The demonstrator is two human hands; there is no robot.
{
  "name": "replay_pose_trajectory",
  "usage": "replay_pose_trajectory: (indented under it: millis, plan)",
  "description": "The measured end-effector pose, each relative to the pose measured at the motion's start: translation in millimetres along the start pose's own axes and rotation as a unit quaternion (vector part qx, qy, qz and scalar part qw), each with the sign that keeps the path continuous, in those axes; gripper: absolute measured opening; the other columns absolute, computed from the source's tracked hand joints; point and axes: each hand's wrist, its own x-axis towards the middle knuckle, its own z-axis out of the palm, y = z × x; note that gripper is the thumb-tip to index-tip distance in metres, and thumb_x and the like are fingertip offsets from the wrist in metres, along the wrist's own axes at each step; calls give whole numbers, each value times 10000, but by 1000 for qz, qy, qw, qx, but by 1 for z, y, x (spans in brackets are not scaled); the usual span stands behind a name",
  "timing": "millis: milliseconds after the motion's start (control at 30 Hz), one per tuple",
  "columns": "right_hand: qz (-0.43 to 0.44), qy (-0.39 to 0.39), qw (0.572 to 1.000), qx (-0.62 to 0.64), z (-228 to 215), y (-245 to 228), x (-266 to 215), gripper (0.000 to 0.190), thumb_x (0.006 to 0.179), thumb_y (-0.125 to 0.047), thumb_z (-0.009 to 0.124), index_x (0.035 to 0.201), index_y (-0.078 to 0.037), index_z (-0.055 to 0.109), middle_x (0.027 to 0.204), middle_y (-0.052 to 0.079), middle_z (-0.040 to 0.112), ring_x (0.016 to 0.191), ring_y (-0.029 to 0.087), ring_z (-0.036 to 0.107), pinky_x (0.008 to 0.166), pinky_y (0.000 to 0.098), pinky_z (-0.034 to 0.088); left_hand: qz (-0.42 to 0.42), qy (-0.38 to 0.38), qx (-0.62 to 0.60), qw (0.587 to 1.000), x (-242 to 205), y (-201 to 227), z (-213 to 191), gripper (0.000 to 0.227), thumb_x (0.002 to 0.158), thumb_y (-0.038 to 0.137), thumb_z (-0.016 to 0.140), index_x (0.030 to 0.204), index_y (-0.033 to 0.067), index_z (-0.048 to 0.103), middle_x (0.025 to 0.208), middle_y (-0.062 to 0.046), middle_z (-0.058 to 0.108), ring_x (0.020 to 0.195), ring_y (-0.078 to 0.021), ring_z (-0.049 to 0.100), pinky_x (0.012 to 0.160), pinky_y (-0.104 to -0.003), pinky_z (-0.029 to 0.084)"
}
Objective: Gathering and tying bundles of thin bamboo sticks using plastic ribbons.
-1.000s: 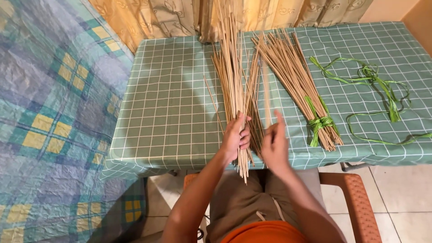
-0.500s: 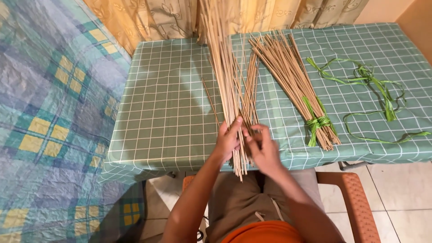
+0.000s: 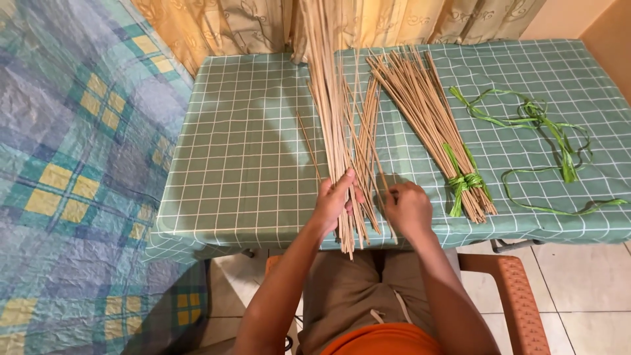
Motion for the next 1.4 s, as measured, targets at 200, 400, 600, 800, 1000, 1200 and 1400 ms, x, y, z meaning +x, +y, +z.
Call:
replay_pose_trajectory:
  millis: [200, 400, 600, 800, 1000, 1200, 1400]
  plan:
    - [107, -4, 993, 51, 5, 20, 8, 182, 832, -345, 694, 891, -187, 762, 782, 44, 734, 850, 344, 734, 793, 475, 589, 36, -61, -24, 997, -4, -6, -3, 390, 1042, 379, 648, 842, 44, 623, 571, -186, 620, 497, -209, 568, 513, -315, 534]
    - [150, 22, 946, 286, -10, 42, 11, 102, 936, -139, 653, 1013, -125, 719, 808, 82, 732, 690, 248, 687, 605, 367, 520, -95, -73, -109, 987, 2, -3, -3, 352, 1043, 393, 635, 926, 76, 539, 551, -2, 326, 358, -96, 327, 299, -239, 310]
    - [98, 17, 795, 599, -46, -33, -8, 240, 880, 144, 547, 999, -27, 666, 745, 69, 665, 533, 123, 599, 457, 226, 488, -121, -80, -103, 984, -5, 13, 18, 365, 1034, 441, 634, 950, 96, 546, 576, 55, 270, 358, -26, 277, 286, -188, 247]
    - [38, -30, 828, 559, -38, -79, -38, 154, 821, 127, 697, 915, 5, 690, 639, 125, 687, 383, 149, 606, 343, 255, 496, -61, -22, -8, 998, 11, -16, 5, 427, 988, 438, 702, 914, 32, 593, 544, -8, 376, 306, -57, 333, 266, -200, 290]
    - [3, 55, 889, 454, -32, -55, -24, 165, 892, 57, 663, 885, -71, 768, 672, 80, 692, 586, 134, 625, 565, 277, 540, -61, -73, -14, 995, -26, 54, 23, 378, 1024, 394, 653, 812, 85, 601, 572, -15, 485, 357, -47, 438, 304, -217, 371]
    - [-24, 143, 988, -49, -25, -6, -6, 398, 813, -373, 829, 1114, -115, 794, 983, 82, 672, 929, 294, 652, 832, 410, 544, -73, -58, -65, 993, -14, 34, 15, 396, 1006, 334, 680, 711, 113, 533, 506, 16, 403, 360, -55, 396, 317, -204, 343]
    - [9, 111, 993, -37, 10, 31, 2, 137, 887, -261, 771, 982, -169, 803, 876, 9, 663, 889, 235, 677, 794, 360, 563, -59, -76, -68, 993, -20, 37, 14, 380, 1036, 324, 654, 756, 87, 554, 531, -14, 416, 397, -134, 490, 345, -289, 463]
